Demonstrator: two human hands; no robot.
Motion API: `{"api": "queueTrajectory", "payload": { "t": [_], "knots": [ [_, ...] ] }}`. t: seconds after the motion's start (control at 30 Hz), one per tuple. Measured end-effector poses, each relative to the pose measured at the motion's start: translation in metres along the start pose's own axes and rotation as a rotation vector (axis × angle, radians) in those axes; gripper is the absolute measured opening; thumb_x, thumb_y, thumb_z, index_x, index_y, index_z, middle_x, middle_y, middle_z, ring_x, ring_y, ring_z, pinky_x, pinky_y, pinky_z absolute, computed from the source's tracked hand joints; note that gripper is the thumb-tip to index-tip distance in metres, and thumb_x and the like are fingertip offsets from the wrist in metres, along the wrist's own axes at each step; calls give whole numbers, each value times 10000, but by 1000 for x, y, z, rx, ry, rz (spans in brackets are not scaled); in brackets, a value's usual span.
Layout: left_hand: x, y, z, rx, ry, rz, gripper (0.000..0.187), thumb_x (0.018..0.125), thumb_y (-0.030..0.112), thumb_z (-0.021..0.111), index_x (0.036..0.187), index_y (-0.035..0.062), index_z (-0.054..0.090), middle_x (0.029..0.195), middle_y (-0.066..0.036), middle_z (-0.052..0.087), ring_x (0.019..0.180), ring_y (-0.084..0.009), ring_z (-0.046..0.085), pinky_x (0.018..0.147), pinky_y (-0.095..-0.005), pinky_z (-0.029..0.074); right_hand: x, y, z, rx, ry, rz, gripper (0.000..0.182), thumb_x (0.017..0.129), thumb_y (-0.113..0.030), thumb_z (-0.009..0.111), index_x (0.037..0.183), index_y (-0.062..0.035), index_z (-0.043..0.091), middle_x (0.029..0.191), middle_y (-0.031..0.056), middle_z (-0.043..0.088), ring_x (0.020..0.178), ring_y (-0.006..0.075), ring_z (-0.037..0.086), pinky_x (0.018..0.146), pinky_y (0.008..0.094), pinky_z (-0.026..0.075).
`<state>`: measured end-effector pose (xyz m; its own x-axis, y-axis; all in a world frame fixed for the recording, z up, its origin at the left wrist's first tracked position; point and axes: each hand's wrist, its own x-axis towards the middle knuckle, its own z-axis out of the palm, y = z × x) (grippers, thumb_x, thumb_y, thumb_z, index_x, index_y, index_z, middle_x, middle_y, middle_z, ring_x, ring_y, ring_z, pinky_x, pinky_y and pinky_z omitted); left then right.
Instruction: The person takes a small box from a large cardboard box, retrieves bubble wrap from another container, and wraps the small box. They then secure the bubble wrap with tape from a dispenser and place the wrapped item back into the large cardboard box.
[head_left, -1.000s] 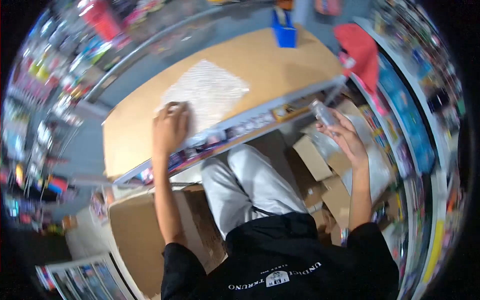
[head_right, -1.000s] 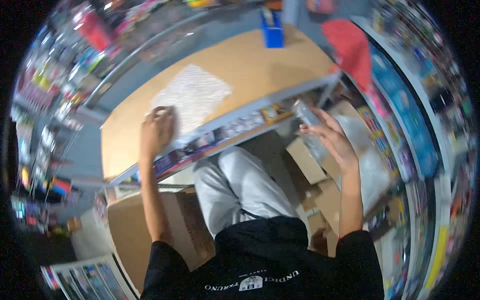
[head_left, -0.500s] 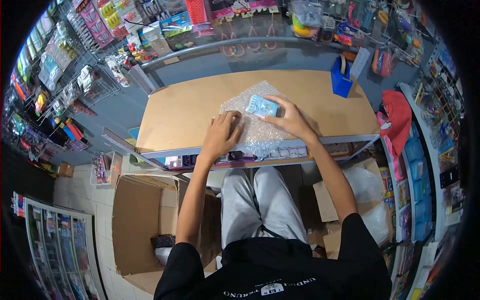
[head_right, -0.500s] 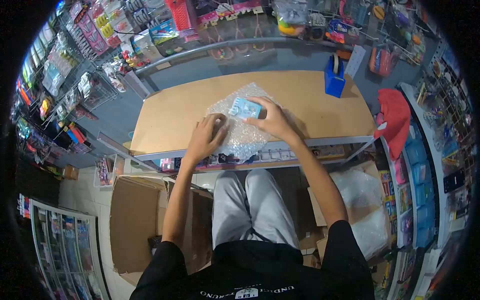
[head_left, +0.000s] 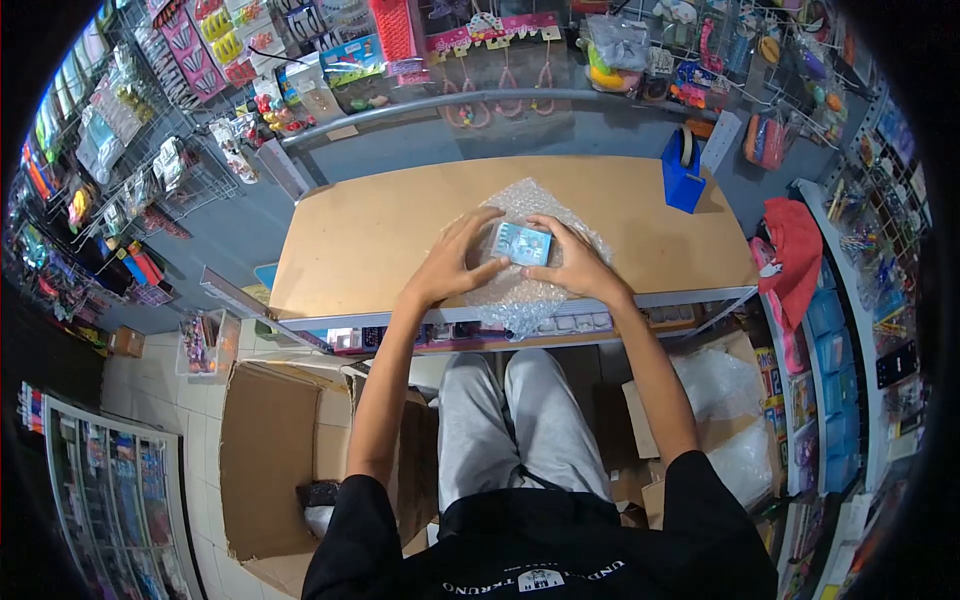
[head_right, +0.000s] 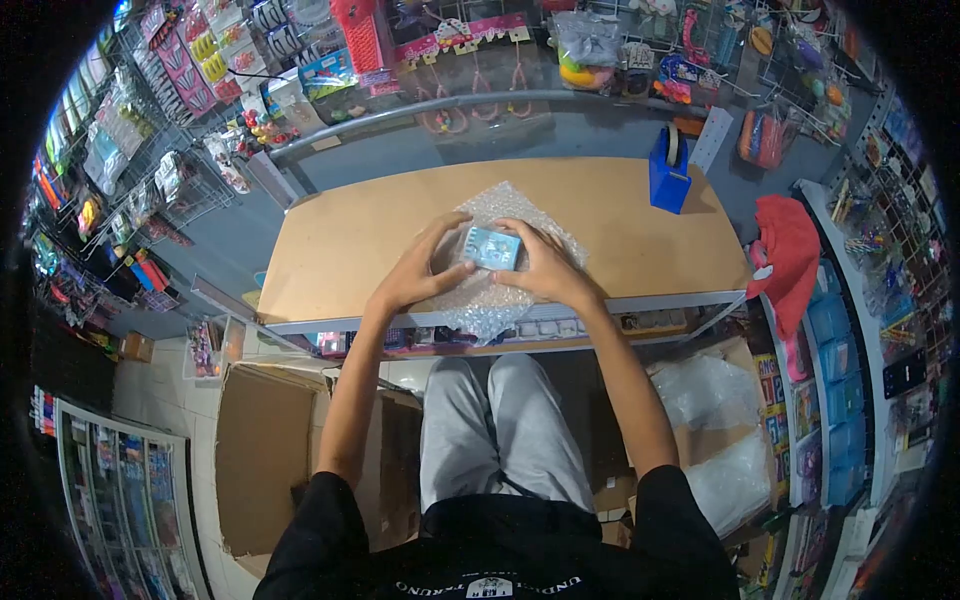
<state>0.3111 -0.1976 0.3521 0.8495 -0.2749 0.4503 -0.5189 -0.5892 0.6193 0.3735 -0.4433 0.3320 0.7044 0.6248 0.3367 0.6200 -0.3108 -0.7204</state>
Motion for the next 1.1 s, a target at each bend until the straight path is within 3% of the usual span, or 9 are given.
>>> {"api": "queueTrajectory", "payload": {
  "t": [0.07,0.17,0.37,0.47,0.6,0.7,0.8,0.9,1.1],
  "knots": [
    [1,-1,0,93,-31,42,654,834,371,742,1395,122,518,1437,-146,511,1344,-357,464,1135,-461,336,0,3,2,0,16,-18,815,747,-320,841,1416,-77,445,1360,170,576,1281,350,537,1077,451,399],
    [-1,3,0,111,-62,54,622,831,344,751,1371,114,544,1448,-145,499,1343,-350,469,1126,-453,356,-1,2,4,130,36,-26,730,831,-336,793,1411,-57,449,1337,148,593,1256,307,554,1063,439,410],
    [1,0,-2,-47,-25,34,536,817,265,772,1302,110,604,1397,-148,549,1318,-348,498,1092,-450,405,8,17,-2,506,229,103,490,1073,-445,406,1387,-77,481,1242,119,625,1204,227,556,1058,379,398],
    [2,-1,-1,-44,-57,28,485,840,248,764,1280,102,623,1389,-147,562,1327,-337,496,1106,-444,393,14,21,-11,666,229,203,511,1083,-483,323,1362,-94,505,1195,103,634,1201,186,546,1056,353,388],
    [2,-4,1,-31,-52,7,432,858,236,760,1251,98,642,1379,-138,573,1304,-329,520,1092,-430,410,46,23,-41,523,287,256,371,1072,-351,457,1296,-71,553,1152,97,632,1110,187,598,985,359,453],
    [4,-4,3,-62,-50,10,420,865,247,757,1241,95,645,1361,-144,582,1280,-333,540,1063,-425,437,85,36,-49,273,209,226,382,1011,-321,585,1255,-28,573,1194,143,639,1128,244,620,974,359,474],
    [4,-6,4,-3,-47,47,423,868,252,756,1244,95,642,1352,-152,584,1273,-338,545,1047,-426,451,106,49,-39,-82,82,371,564,918,-381,688,1288,25,560,1261,202,632,1192,317,607,998,382,467],
    [5,-8,3,4,-26,94,470,857,279,762,1262,85,624,1345,-155,585,1277,-346,539,1059,-436,438,120,65,-27,-317,44,383,695,827,-394,763,1328,42,556,1291,236,615,1184,320,600,996,376,472],
    [2,-1,2,10,98,76,504,830,310,744,1272,107,616,1351,-130,582,1273,-364,521,1063,-450,415,120,44,-30,-122,-68,541,766,790,-362,785,1372,61,524,1332,272,586,1234,335,574,1049,367,431]
  ]
}}
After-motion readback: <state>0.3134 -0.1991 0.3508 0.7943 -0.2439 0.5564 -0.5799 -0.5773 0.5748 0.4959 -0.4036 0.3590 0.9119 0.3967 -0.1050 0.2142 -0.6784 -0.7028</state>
